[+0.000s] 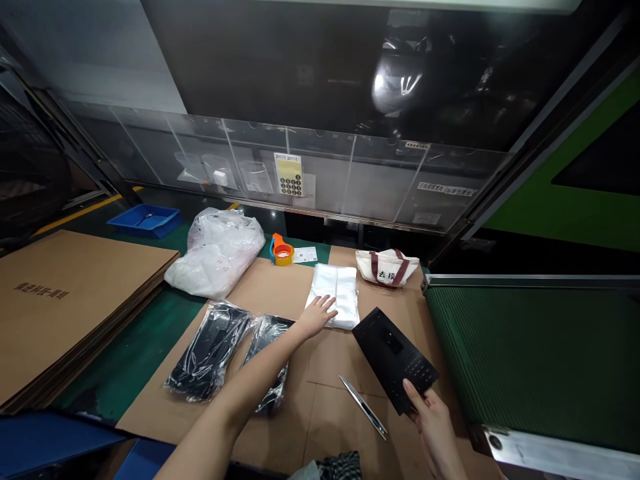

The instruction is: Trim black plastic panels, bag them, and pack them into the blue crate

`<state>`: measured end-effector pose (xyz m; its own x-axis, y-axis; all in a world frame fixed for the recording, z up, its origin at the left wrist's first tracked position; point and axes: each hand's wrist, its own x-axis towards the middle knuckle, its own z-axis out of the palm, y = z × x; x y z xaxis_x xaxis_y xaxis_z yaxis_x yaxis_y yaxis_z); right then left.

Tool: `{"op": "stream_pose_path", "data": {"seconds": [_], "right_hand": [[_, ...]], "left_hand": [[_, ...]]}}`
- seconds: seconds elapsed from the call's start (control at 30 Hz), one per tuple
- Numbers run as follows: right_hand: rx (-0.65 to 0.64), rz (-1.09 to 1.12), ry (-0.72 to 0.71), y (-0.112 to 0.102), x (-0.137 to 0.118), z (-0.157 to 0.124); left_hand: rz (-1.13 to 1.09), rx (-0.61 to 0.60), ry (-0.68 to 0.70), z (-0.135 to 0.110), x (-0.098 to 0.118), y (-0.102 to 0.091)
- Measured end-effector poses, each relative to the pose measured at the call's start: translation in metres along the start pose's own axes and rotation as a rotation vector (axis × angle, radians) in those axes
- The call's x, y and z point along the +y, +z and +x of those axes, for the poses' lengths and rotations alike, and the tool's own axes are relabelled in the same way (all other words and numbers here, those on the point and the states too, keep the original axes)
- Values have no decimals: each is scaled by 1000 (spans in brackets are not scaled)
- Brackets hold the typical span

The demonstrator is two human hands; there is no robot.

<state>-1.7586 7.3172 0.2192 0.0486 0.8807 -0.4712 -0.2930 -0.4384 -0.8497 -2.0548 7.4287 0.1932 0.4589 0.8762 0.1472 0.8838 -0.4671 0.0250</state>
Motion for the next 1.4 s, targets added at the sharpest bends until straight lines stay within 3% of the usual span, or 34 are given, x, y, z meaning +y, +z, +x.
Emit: {"op": "stream_pose_path", "data": {"seconds": [0.23, 0.5, 0.87, 1.2, 1.4], "right_hand": [[-59, 5, 31, 7, 2, 0], [-26, -4, 36, 12, 2, 5], [-58, 6, 46, 21, 4, 2], [-71, 16, 29, 24, 5, -2], [-69, 21, 39, 28, 3, -4]], "left_hand": [[172, -79, 193, 20, -17, 20], [235, -157, 278, 5, -33, 11], [255, -218, 187, -4, -41, 19], [263, -196, 265, -8, -42, 12], [252, -194, 240, -10, -39, 9]]}}
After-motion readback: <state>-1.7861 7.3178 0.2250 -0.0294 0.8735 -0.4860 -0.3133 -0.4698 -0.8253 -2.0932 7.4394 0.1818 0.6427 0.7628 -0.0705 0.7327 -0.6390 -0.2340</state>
